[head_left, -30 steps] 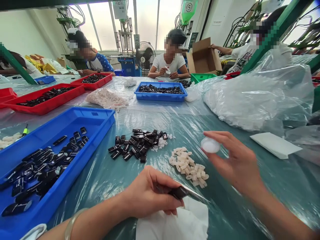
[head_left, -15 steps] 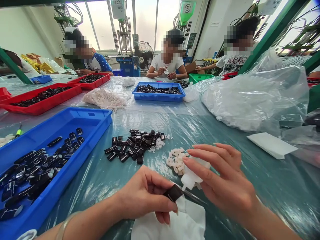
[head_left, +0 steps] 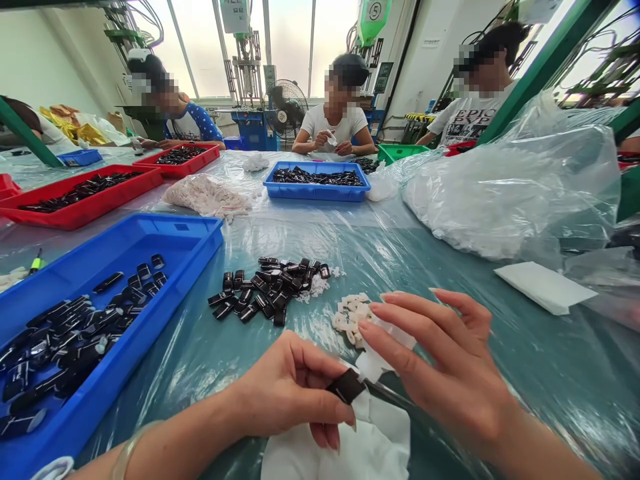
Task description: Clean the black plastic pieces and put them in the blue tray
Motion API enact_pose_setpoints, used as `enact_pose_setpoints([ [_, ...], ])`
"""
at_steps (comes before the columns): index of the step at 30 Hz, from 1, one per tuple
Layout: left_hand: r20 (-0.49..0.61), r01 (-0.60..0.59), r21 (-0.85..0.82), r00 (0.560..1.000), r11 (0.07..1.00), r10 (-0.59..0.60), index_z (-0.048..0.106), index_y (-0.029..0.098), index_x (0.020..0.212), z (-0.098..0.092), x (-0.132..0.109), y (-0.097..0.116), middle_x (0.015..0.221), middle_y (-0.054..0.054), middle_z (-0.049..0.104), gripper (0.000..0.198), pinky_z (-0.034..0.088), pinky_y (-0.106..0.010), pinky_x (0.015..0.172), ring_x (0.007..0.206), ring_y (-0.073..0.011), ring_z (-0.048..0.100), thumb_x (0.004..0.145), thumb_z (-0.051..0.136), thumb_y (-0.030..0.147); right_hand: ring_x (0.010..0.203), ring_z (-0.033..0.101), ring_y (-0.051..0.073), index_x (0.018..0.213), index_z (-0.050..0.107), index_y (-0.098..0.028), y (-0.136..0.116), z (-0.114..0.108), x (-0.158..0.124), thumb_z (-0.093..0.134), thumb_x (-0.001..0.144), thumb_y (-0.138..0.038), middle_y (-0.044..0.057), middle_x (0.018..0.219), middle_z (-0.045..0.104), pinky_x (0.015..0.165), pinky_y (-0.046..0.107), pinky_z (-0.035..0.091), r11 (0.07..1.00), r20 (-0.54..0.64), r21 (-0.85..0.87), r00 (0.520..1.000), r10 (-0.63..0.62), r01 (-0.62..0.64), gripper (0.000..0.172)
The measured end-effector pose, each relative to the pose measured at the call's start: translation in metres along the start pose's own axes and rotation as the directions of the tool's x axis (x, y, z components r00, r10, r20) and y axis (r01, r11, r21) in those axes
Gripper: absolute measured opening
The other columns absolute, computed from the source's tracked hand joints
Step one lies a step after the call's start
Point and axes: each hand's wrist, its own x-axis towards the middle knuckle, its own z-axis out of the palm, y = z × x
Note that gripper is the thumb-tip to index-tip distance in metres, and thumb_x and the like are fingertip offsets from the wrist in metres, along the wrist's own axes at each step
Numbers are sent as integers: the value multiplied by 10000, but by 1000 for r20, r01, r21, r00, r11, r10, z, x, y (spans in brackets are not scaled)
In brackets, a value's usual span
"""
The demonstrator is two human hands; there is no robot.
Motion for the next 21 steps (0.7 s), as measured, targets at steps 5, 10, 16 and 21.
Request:
enact_pose_setpoints([
  [5,-22,-6,6,1000,1000,6,723,100,710,0,0,-3,563,-26,649,117,492,-156,485,501,-97,609,609,714,159,909,620,211,938,604,-245,5,2,4,476,786,1,40,903,683,825,425,390,990,-30,96,994,108,-105,317],
  [10,-58,-42,-6,997,999,42,732,123,771,0,1,-9,726,-67,706,185,493,-167,511,578,-126,646,586,731,136,896,622,235,994,620,-240,23,10,-1,599,734,-178,44,966,671,794,384,461,791,70,284,835,546,-541,268],
  [16,-65,-48,-57,997,997,44,735,131,762,2,2,-10,745,-72,716,199,492,-170,506,584,-138,659,566,724,94,810,649,264,981,597,-159,59,31,-16,658,673,-326,103,908,686,736,395,510,449,179,337,525,832,-828,356],
  [21,-54,-33,-80,998,996,28,728,115,723,5,1,-8,727,-77,715,161,497,-177,514,601,-152,668,566,710,85,780,660,264,902,586,-171,79,45,-27,688,611,-311,108,891,693,716,366,526,290,255,377,399,880,-880,338],
])
